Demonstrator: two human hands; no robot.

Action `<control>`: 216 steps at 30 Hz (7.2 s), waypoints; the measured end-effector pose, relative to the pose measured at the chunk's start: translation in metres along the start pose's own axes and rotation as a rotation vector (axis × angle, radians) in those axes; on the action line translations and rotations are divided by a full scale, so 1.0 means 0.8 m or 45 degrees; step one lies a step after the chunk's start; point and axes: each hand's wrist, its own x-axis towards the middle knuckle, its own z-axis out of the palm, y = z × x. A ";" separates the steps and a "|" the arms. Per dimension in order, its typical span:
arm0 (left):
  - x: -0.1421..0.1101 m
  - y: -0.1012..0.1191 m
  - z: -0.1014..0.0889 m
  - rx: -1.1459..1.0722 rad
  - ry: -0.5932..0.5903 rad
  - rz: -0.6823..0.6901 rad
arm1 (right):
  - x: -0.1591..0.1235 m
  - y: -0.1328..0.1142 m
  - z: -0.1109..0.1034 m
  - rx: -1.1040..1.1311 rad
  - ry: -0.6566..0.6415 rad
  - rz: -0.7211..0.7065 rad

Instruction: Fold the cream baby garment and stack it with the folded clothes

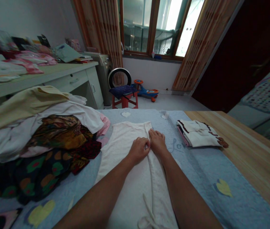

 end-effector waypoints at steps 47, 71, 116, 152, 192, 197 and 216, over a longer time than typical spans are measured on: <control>-0.004 0.013 -0.004 0.221 0.005 -0.473 | 0.009 -0.007 0.007 0.015 0.141 -0.119; -0.005 0.013 -0.005 0.262 0.059 -0.355 | 0.012 -0.003 0.010 0.088 0.141 -0.118; -0.003 -0.001 0.002 -0.153 0.133 -0.254 | 0.014 -0.001 0.009 0.175 0.163 -0.085; 0.001 0.009 -0.006 0.293 0.008 -0.473 | 0.013 0.002 0.011 0.177 0.163 -0.125; 0.007 -0.003 0.003 0.380 0.071 -0.392 | 0.010 -0.001 0.011 0.141 0.164 -0.105; 0.020 0.004 -0.005 0.406 -0.028 -0.486 | 0.011 0.000 0.014 0.125 0.163 -0.114; 0.039 -0.005 0.012 0.416 0.157 -0.490 | 0.013 0.002 0.014 0.158 0.141 -0.105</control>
